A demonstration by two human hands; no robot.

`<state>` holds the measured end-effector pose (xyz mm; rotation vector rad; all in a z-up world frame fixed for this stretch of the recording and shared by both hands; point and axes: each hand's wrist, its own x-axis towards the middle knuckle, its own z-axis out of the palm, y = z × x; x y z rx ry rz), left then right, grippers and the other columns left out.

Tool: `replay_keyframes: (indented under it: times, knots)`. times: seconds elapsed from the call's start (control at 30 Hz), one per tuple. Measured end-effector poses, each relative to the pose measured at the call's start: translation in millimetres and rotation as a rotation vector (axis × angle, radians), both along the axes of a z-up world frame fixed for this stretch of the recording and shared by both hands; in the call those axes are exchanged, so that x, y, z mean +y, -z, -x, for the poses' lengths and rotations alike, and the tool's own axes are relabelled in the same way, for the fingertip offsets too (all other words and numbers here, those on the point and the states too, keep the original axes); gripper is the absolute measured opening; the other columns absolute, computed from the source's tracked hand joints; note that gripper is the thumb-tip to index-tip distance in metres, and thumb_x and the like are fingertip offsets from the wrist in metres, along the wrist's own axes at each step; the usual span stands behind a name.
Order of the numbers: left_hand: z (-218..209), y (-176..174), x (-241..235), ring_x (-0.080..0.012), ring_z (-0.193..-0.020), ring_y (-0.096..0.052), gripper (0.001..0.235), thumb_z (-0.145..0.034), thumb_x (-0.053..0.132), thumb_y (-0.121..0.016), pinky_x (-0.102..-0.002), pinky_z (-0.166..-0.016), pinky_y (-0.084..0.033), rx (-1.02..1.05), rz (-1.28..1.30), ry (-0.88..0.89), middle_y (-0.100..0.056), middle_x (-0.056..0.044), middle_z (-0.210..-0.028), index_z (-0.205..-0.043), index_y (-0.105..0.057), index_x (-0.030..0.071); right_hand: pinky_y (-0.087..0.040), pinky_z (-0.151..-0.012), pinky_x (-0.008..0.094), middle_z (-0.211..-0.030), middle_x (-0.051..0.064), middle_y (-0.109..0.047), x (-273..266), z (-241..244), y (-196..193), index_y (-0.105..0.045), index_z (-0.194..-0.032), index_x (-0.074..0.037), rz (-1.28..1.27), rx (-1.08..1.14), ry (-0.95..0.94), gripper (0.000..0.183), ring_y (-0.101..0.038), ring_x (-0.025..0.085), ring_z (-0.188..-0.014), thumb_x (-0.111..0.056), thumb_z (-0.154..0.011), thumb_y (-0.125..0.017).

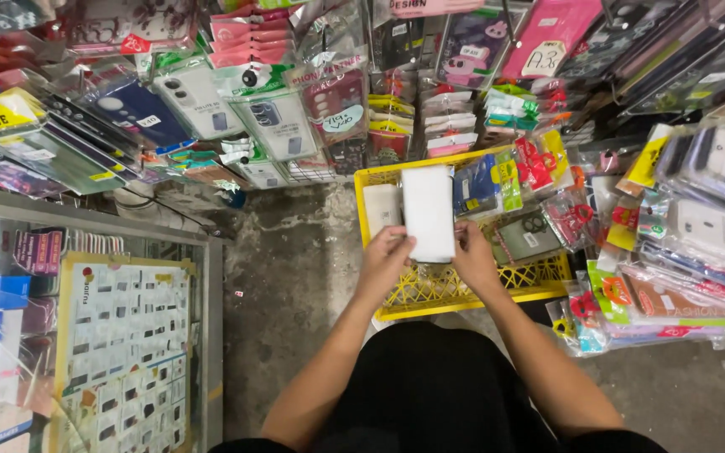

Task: The person sorts through a yellow crate filled with packaged phone cases and accessories. They pick up individual items, turn them over to inspect the packaging, and place them back into the crate in a more organized manner.

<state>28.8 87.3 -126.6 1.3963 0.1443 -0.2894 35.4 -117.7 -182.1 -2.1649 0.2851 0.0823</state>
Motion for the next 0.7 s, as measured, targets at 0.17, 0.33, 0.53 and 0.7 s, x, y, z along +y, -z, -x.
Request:
replay_keyframes:
  times: [0.17,0.33,0.53,0.7]
  knots:
    - [20,-42,-27,-0.01,-0.075,-0.066,0.025,-0.097,0.018,-0.07,-0.025,-0.066,-0.053,-0.079,-0.184,0.055,-0.076,-0.007,-0.09,-0.114,-0.064,0.001,-0.056,-0.088,0.031,-0.116,0.011,-0.071,-15,26,-28,-0.052,-0.129,0.002,-0.621,-0.089,-0.034,0.036,-0.068,0.018,-0.104,-0.009,-0.096,-0.063]
    - [29,-77,-53,-0.0134,-0.065,-0.065,0.025,-0.094,0.021,-0.071,-0.029,-0.06,-0.051,-0.096,-0.398,0.001,-0.073,-0.008,-0.077,-0.111,-0.065,0.003,-0.055,-0.082,0.024,-0.113,0.009,-0.071,-46,39,-50,-0.051,-0.128,0.002,-0.881,-0.091,-0.004,0.029,-0.068,0.012,-0.098,-0.006,-0.101,-0.058]
    - [40,-85,-80,-0.0239,-0.077,-0.069,0.022,-0.095,0.022,-0.069,-0.039,-0.068,-0.054,-0.409,-0.697,-0.1,-0.073,-0.009,-0.086,-0.109,-0.067,0.006,-0.041,-0.056,0.021,-0.095,0.002,-0.065,-75,52,-78,-0.052,-0.13,-0.001,-0.851,-0.006,0.053,0.033,-0.051,0.005,-0.065,-0.006,-0.098,-0.058]
    - [43,-85,-92,-0.029,-0.094,-0.066,0.035,-0.098,0.022,-0.066,-0.045,-0.082,-0.053,-0.568,-0.818,-0.017,-0.072,-0.012,-0.1,-0.127,-0.057,0.005,-0.037,-0.057,0.019,-0.097,-0.001,-0.065,-89,58,-88,-0.051,-0.138,-0.002,-0.869,0.018,0.027,0.039,-0.049,0.002,-0.069,-0.011,-0.101,-0.059]
